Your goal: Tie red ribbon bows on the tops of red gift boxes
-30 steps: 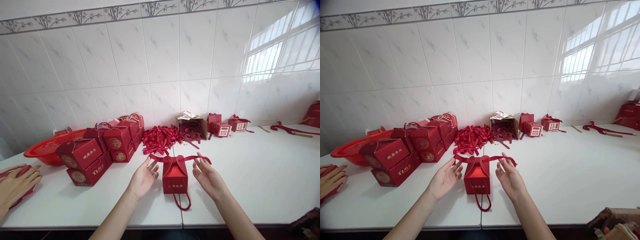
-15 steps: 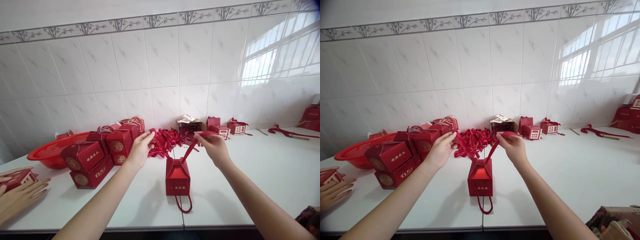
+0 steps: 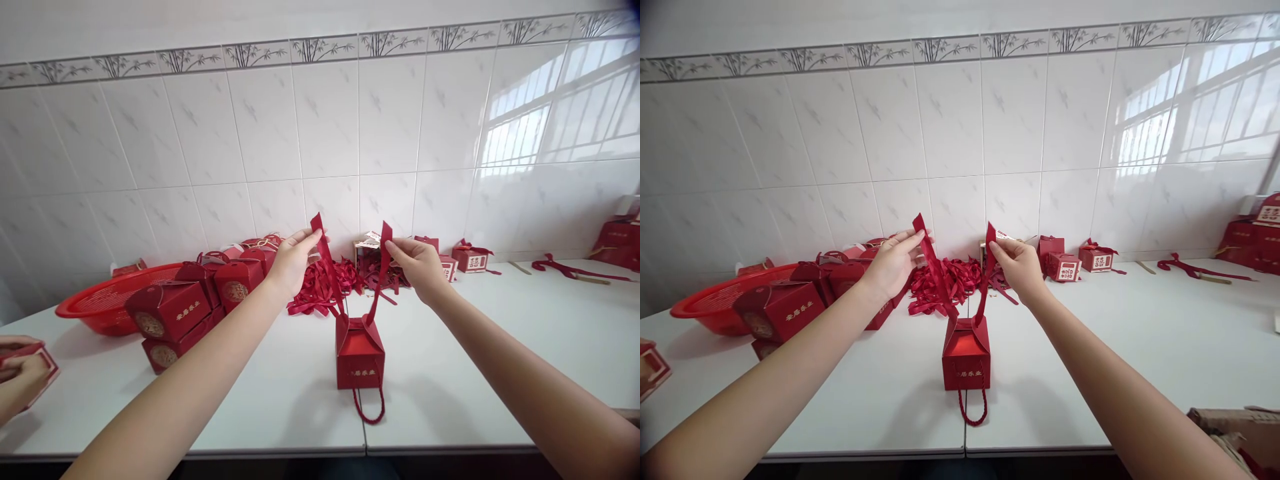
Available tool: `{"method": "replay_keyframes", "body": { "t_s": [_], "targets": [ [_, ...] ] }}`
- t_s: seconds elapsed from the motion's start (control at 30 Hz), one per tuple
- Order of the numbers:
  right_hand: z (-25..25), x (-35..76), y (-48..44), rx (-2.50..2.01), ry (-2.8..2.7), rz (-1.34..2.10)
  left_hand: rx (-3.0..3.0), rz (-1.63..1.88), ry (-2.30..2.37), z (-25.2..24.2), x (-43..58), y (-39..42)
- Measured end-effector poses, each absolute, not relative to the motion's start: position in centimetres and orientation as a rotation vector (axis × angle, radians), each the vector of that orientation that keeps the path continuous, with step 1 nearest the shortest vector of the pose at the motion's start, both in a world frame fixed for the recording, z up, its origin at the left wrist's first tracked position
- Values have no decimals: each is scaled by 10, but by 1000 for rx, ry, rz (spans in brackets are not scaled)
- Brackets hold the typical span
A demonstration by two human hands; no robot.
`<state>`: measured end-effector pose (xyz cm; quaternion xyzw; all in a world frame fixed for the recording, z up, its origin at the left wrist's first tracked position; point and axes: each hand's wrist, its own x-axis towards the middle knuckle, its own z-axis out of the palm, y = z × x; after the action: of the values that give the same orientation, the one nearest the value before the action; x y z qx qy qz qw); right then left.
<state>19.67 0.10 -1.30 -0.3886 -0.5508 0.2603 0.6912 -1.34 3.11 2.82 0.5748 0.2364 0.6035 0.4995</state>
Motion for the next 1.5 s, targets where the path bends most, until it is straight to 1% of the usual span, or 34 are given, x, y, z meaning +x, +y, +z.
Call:
{"method": "replay_keyframes", "body": {
  "t_s": [0.13, 0.27, 0.43, 0.53, 0.63, 0.77, 0.87, 0.93, 1.03, 1.07, 1.13, 1.23, 1.37, 1.43, 1.5],
  "targets": [
    [-8, 193, 0, -714, -1181, 777, 1366, 1406, 548, 28, -11, 27],
    [0, 185, -1, -695, -1140, 916, 1410, 1319, 488, 26, -8, 24],
    [6, 173, -7, -837, -1322, 922, 1562, 1209, 556, 17, -2, 19],
    [2, 166, -12, -786, -1482, 959, 1630, 1215, 658, 9, 2, 14],
    [-5, 163, -15, -728, -1529, 989, 1666, 1190, 702, 3, 3, 10],
    [-12, 168, -13, -686, -1549, 994, 1536, 1094, 672, 1, -1, 10],
    [-17, 177, -10, -693, -1767, 829, 1399, 1025, 666, 1, -5, 13],
    [-21, 182, -7, -730, -1955, 517, 1351, 1010, 663, 1, -6, 15],
    [-26, 188, -5, -783, -2110, -59, 1294, 1004, 664, 3, -8, 16],
    [-27, 188, -5, -791, -2125, -201, 1285, 1003, 667, 3, -8, 15],
    [-28, 188, -5, -790, -2133, -382, 1280, 1001, 675, 5, -8, 14],
    [-27, 187, -8, -772, -2133, -510, 1297, 1001, 677, 4, -8, 13],
    [-33, 182, -8, -787, -2077, -535, 1420, 1090, 700, -1, -6, 10],
    [-37, 181, -9, -844, -1981, -491, 1682, 1227, 824, -6, -6, 8],
    [-38, 182, -11, -996, -1886, -424, 2059, 1395, 951, -10, -9, 7]
  ]
}}
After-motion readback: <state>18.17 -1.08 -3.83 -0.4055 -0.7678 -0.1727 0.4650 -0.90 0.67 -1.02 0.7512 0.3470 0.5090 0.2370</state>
